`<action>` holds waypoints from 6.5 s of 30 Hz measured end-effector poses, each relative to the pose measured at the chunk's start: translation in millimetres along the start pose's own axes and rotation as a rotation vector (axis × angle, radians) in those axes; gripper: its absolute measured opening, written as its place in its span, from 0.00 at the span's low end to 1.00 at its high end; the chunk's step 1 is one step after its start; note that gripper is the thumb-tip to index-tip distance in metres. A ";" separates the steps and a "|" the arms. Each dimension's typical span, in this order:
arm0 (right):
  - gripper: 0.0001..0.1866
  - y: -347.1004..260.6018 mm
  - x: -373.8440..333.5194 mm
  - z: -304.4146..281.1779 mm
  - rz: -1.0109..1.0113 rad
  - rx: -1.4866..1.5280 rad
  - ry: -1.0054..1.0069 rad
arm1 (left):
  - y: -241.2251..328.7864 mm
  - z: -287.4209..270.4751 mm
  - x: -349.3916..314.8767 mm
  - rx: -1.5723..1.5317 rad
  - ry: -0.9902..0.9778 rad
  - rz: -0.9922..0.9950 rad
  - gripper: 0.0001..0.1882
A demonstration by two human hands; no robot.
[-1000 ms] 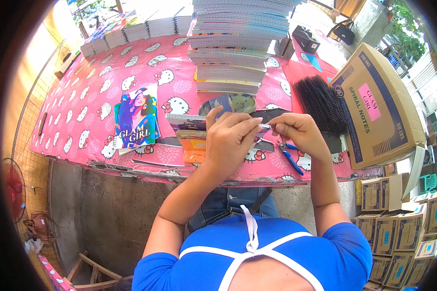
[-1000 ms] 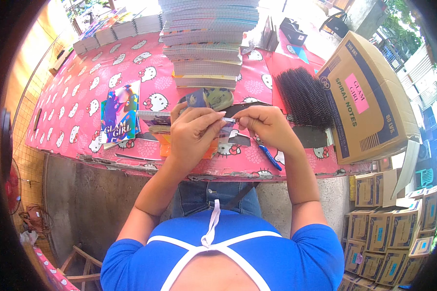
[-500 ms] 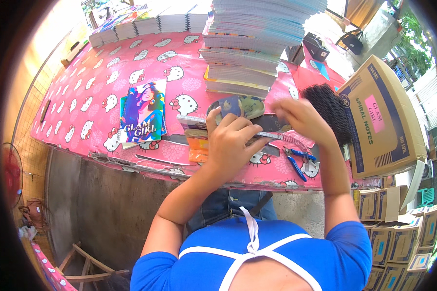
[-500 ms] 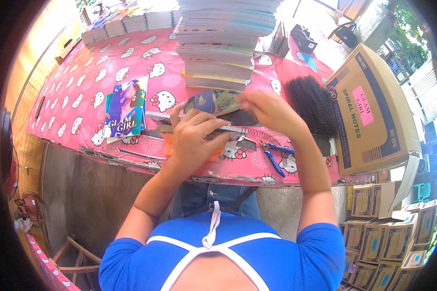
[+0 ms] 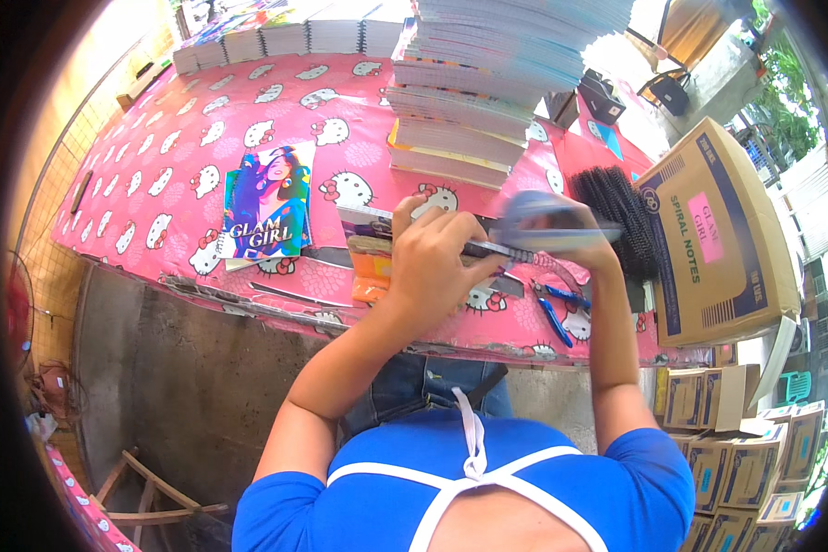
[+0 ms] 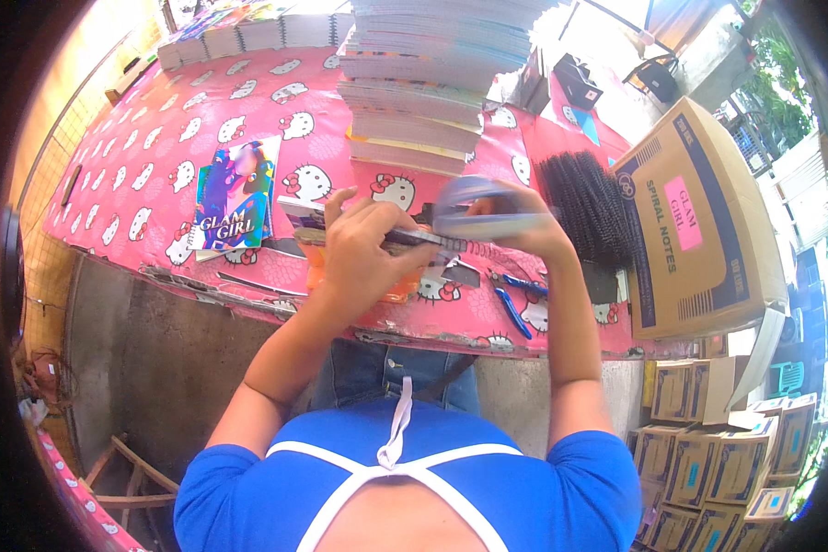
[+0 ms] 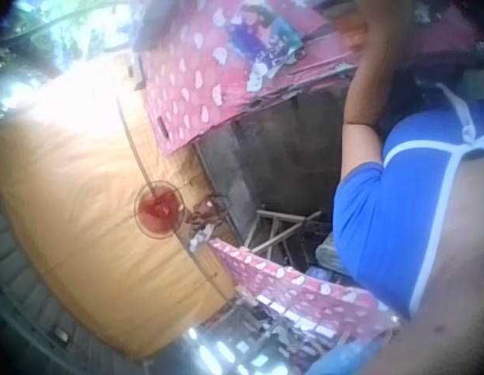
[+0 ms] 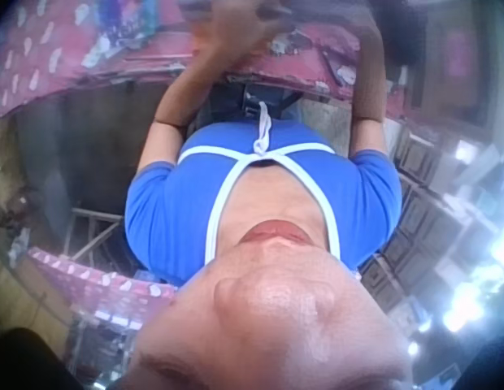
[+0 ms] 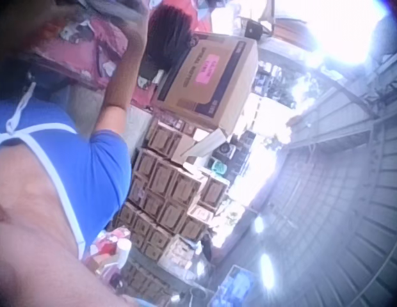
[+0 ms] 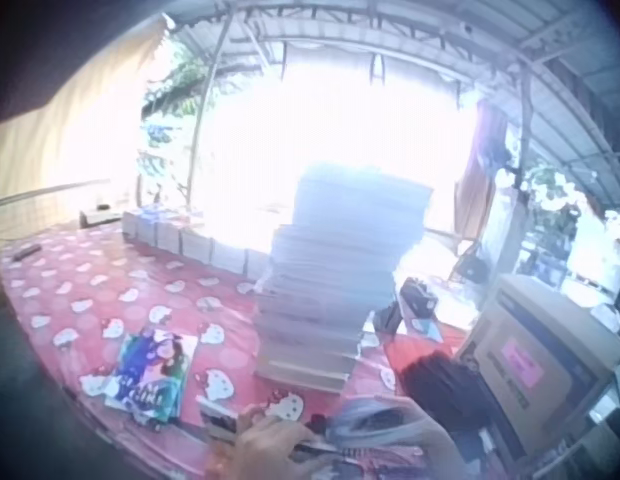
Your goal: The person inserts plastic spiral coils into the punched holes of several notebooks by hand and clips the ends of the coils using a tool.
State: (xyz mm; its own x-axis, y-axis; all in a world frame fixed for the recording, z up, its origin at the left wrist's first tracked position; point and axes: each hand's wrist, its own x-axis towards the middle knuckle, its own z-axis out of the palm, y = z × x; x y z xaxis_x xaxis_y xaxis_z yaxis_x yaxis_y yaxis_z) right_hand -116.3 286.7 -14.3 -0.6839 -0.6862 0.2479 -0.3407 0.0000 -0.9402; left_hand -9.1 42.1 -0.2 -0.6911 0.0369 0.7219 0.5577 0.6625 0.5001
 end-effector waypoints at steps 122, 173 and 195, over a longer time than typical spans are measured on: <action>0.15 -216.7 231.7 -67.7 -0.590 -1.671 0.562 | -16.2 -101.8 131.1 -1.125 -0.053 -0.467 0.26; 0.42 18.4 -45.9 123.0 -0.012 -0.369 0.508 | -49.6 -47.1 -28.0 -0.496 0.510 -0.510 0.44; 0.11 79.9 50.3 -90.0 0.835 -1.603 0.203 | 25.0 -16.7 2.6 0.576 -0.139 0.124 0.27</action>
State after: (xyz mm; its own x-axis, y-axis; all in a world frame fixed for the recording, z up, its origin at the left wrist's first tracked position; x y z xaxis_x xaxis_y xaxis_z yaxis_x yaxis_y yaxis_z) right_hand -236.0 317.7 -55.9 -0.9986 -0.0499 0.0193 -0.0432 0.9645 0.2606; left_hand 10.7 46.3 22.1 -0.7124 0.2113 0.6692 0.3258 0.9442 0.0487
